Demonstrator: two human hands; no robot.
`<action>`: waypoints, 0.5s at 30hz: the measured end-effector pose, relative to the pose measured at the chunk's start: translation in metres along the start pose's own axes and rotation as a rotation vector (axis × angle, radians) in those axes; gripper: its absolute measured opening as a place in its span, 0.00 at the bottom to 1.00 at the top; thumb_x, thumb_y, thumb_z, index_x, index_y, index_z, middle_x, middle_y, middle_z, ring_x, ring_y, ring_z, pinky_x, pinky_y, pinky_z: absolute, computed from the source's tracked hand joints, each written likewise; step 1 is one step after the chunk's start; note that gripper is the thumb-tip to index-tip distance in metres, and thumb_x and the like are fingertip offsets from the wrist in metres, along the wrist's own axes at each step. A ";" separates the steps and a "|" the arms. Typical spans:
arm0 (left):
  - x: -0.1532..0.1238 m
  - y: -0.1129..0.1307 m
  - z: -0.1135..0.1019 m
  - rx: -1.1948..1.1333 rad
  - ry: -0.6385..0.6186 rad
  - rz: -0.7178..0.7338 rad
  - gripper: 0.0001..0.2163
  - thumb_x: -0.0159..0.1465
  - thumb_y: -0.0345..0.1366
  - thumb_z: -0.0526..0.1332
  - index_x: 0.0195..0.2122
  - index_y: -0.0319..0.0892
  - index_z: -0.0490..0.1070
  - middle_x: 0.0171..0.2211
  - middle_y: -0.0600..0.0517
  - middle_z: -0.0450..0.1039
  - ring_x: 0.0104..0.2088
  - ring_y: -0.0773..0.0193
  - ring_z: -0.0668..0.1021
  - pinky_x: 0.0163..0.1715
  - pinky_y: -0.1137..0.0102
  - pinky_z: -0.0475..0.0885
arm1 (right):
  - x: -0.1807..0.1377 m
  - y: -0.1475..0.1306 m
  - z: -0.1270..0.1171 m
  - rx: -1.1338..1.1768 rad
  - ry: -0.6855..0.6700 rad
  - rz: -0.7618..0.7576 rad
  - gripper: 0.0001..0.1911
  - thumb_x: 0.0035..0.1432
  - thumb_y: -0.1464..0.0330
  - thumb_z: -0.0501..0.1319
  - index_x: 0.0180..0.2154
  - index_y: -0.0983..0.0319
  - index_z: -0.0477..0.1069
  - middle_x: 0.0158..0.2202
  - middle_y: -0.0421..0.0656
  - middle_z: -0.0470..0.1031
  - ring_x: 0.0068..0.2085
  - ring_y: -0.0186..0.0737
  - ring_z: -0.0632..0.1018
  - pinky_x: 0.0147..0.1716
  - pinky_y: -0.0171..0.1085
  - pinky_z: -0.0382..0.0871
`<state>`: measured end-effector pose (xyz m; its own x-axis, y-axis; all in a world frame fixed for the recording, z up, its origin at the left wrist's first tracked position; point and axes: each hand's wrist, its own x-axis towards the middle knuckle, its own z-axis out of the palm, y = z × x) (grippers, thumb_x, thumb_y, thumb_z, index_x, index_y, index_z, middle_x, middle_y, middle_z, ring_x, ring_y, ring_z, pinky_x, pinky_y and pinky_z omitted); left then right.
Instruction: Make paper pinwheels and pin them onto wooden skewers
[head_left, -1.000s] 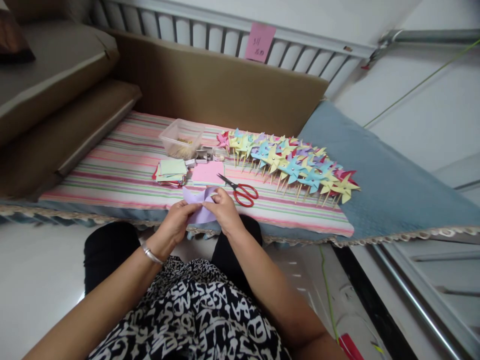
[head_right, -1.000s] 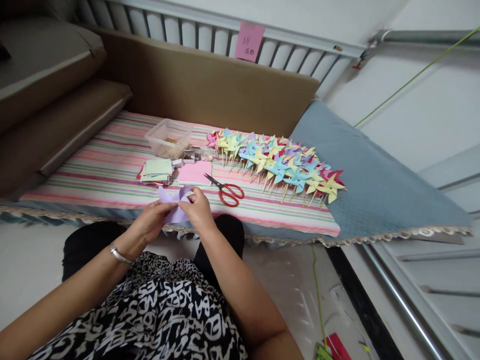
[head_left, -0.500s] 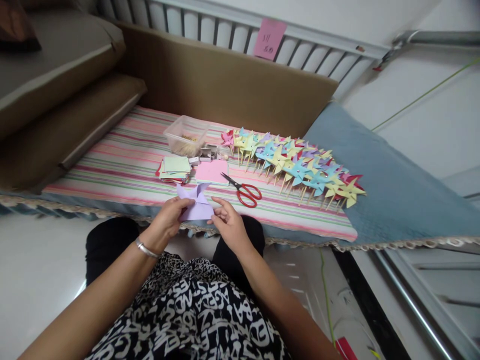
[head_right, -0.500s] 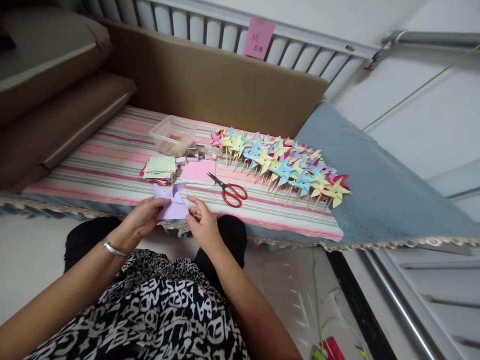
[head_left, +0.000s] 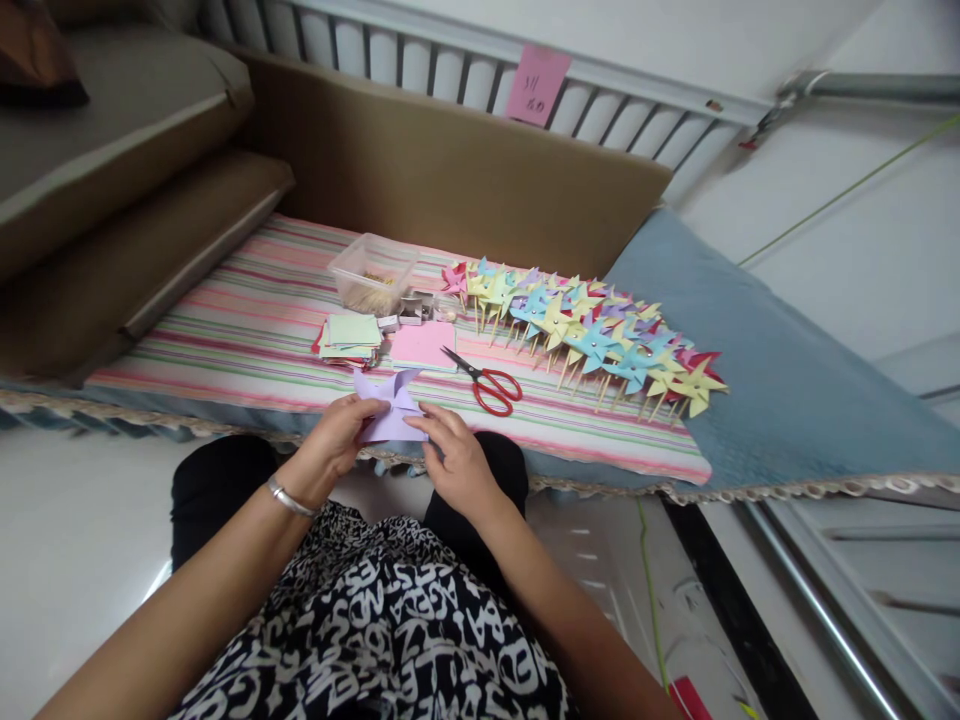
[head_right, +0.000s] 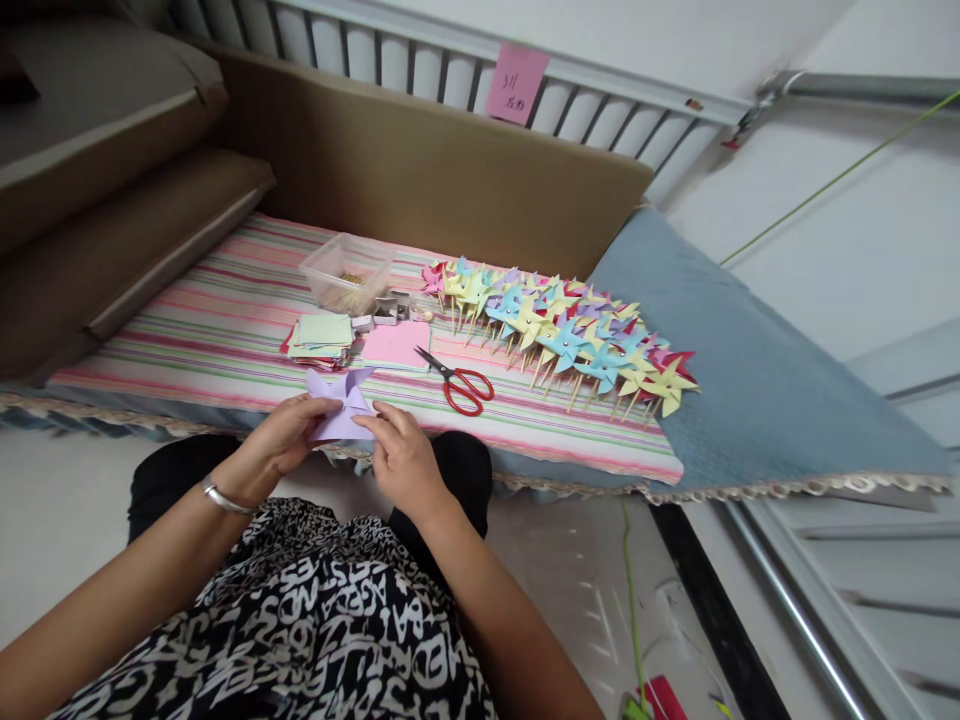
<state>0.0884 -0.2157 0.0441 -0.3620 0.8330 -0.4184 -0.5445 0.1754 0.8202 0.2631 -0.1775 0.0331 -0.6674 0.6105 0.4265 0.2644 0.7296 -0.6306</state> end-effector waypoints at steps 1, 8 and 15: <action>0.000 0.000 0.000 0.003 0.000 0.003 0.11 0.39 0.32 0.69 0.26 0.36 0.74 0.21 0.51 0.75 0.22 0.65 0.73 0.25 0.71 0.68 | 0.000 0.000 0.000 -0.012 0.003 -0.002 0.21 0.57 0.77 0.53 0.50 0.56 0.71 0.55 0.48 0.67 0.55 0.43 0.70 0.56 0.46 0.64; 0.003 -0.007 -0.002 0.073 0.014 0.040 0.11 0.39 0.32 0.69 0.26 0.35 0.75 0.22 0.50 0.76 0.22 0.64 0.74 0.26 0.70 0.67 | 0.004 -0.004 -0.002 -0.024 0.093 0.030 0.09 0.59 0.71 0.57 0.39 0.58 0.75 0.52 0.49 0.70 0.51 0.44 0.73 0.52 0.46 0.67; 0.001 -0.011 -0.001 0.140 0.009 0.085 0.09 0.40 0.32 0.69 0.24 0.38 0.75 0.22 0.51 0.76 0.22 0.65 0.73 0.25 0.72 0.65 | 0.009 -0.004 0.000 0.088 0.127 0.159 0.05 0.56 0.69 0.62 0.34 0.56 0.77 0.52 0.48 0.70 0.56 0.47 0.68 0.53 0.48 0.66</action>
<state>0.0936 -0.2175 0.0340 -0.4096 0.8431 -0.3484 -0.4011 0.1766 0.8989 0.2556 -0.1750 0.0392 -0.5276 0.7535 0.3922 0.2935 0.5950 -0.7483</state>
